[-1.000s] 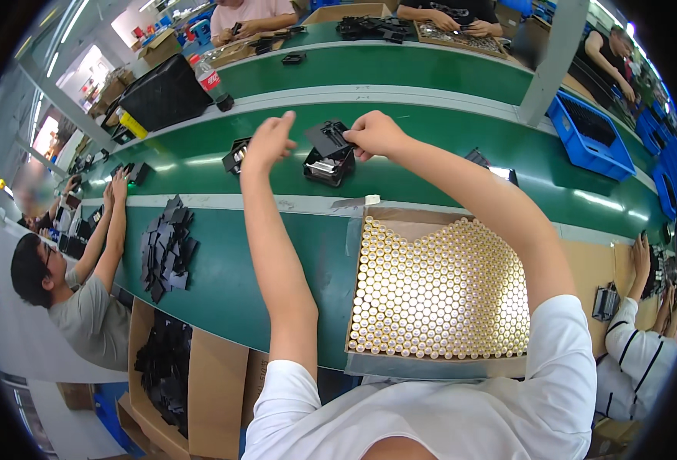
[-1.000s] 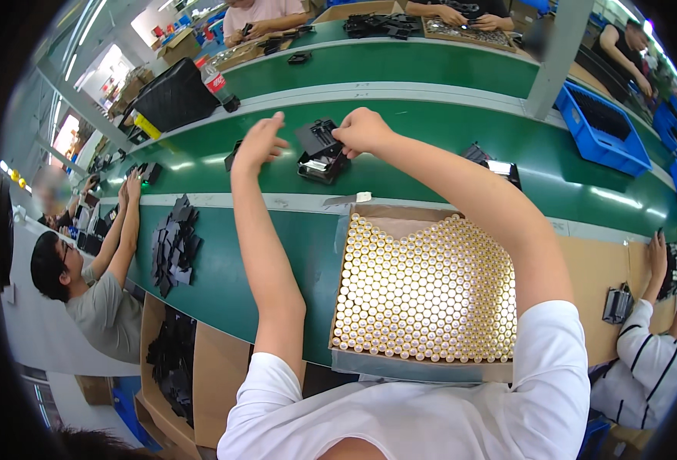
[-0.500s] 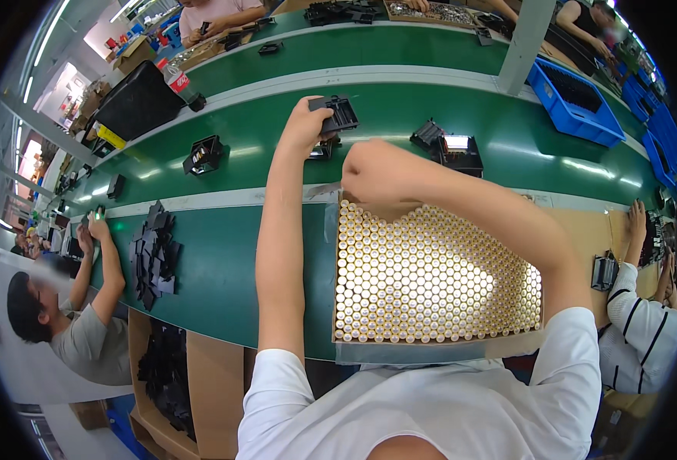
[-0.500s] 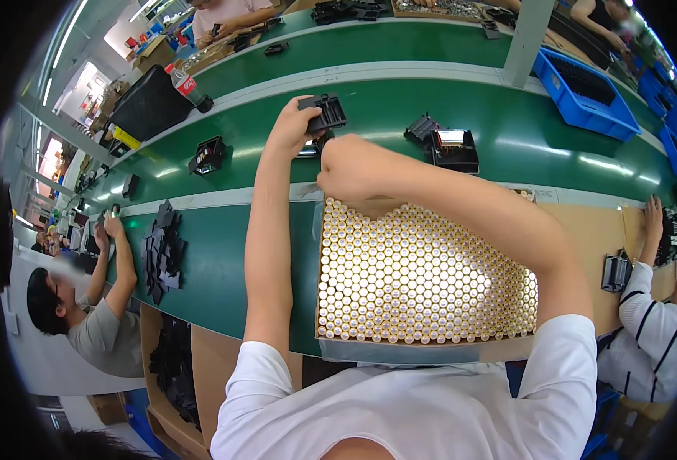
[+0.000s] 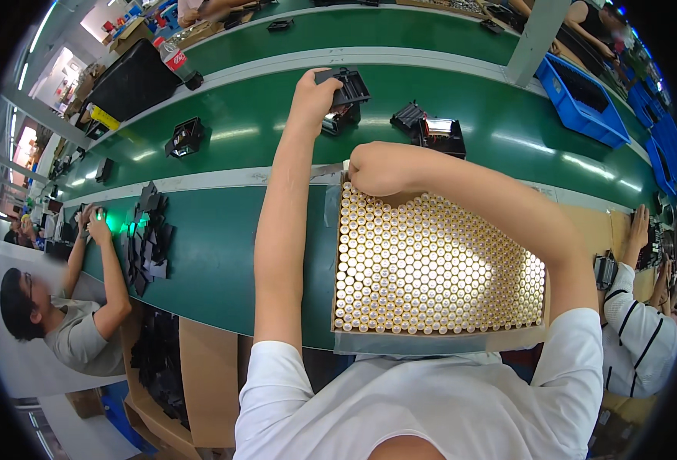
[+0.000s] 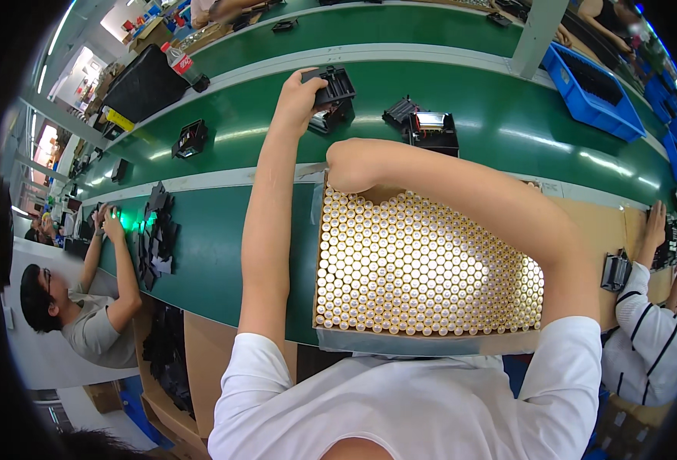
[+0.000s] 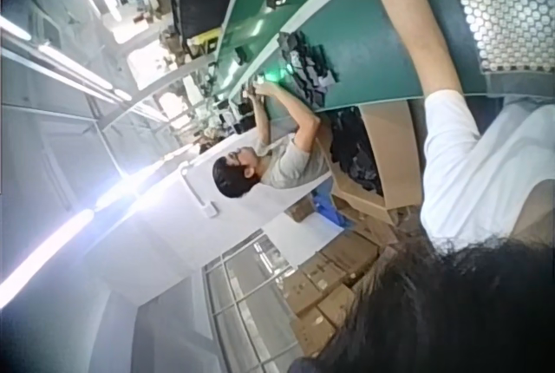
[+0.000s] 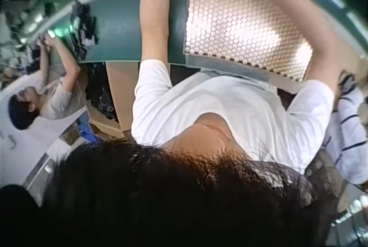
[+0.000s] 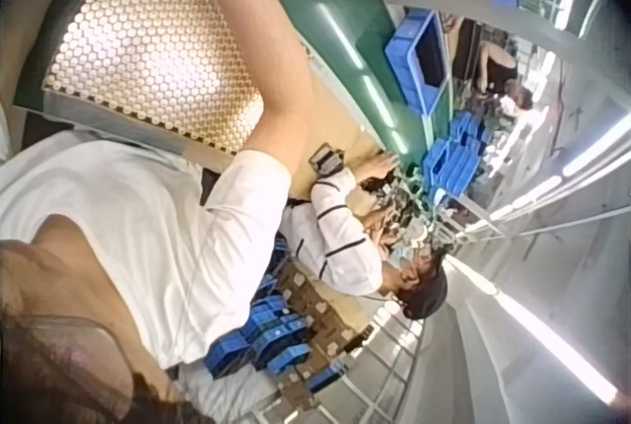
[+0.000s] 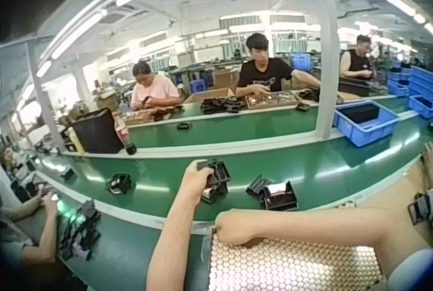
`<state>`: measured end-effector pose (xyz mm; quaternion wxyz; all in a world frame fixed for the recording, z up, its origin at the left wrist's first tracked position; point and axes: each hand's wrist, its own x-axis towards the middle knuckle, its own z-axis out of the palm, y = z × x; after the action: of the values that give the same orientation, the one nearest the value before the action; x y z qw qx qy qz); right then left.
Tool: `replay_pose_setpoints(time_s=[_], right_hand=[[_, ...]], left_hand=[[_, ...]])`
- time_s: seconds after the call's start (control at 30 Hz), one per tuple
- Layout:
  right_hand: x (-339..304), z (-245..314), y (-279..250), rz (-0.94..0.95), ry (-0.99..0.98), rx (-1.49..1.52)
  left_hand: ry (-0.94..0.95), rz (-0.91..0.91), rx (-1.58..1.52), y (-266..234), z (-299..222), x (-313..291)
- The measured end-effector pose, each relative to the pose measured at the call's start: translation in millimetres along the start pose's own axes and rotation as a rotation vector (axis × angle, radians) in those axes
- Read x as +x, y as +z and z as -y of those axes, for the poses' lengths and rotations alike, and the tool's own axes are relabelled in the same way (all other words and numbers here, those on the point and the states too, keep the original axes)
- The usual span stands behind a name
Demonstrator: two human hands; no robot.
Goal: Assembling small metal components into black plastic housing units on a factory line.
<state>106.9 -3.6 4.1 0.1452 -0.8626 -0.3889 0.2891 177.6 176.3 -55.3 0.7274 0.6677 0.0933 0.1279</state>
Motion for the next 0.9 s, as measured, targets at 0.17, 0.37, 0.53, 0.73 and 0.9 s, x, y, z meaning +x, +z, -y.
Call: replay_pose_setpoints(time_s=[0.17,0.37,0.53,0.73,0.9], right_hand=[[13.4,-0.7,8.1,0.092,0.027,0.084],[10.5,-6.7,15.4,0.017,-0.076,0.017],[-1.1,-10.4,19.4,-0.148,-0.167,-0.013],[5.4,-16.9,-20.2,-0.296,-0.256,-0.004],[44.1,-35.2,-73.8,-0.453,-0.21,0.059]], left_hand=[[0.023,-0.045,-0.05,4.2,1.9,0.8],[-0.009,-0.031,-0.031,5.7,3.9,1.1],[0.008,-0.022,-0.006,8.8,8.4,5.2],[0.076,-0.053,0.026,3.0,20.5,10.2],[-0.008,-0.009,-0.214,-5.9,21.8,11.7]])
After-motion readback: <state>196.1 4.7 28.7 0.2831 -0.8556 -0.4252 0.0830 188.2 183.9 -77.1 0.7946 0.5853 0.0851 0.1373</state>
